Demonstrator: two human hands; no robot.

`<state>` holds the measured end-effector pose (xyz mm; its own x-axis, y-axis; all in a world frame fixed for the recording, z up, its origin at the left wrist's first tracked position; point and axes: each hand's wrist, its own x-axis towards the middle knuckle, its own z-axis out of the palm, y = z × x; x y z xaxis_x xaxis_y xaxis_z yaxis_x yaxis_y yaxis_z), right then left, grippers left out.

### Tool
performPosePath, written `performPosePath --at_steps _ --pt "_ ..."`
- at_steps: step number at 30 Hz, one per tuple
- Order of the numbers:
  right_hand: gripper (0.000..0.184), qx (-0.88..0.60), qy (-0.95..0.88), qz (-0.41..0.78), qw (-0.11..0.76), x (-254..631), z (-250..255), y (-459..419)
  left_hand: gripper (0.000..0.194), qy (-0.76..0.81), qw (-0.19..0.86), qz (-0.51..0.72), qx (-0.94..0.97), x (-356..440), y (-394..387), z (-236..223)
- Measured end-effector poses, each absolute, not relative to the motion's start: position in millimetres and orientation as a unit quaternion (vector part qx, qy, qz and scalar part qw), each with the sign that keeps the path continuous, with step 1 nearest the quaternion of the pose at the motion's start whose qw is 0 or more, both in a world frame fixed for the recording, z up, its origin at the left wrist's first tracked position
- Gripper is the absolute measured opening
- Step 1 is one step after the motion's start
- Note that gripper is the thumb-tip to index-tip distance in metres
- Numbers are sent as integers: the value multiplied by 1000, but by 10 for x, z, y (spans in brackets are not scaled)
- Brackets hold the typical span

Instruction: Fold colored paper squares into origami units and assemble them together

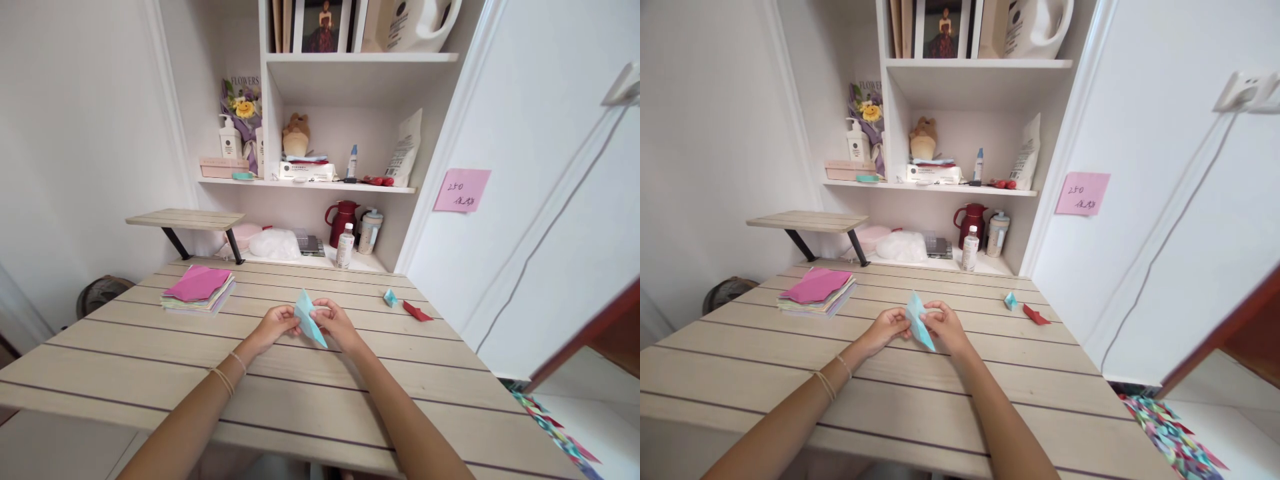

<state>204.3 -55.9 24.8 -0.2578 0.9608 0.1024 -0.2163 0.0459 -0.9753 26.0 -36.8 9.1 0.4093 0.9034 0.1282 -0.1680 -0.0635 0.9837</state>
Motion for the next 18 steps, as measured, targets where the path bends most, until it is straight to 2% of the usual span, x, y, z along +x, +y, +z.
performPosePath --at_steps 4,8,13,18 --pt "46 -371 -567 519 521 2042 268 -553 27 321 610 437 578 254 -360 99" --pt "46 -372 -593 515 494 2080 293 -572 29 335 599 431 586 248 -336 87" --pt "35 -376 -626 507 457 2105 250 -548 33 368 604 431 560 247 -346 77" --pt "22 -414 -684 382 464 2096 192 -518 35 367 643 414 529 237 -387 96"
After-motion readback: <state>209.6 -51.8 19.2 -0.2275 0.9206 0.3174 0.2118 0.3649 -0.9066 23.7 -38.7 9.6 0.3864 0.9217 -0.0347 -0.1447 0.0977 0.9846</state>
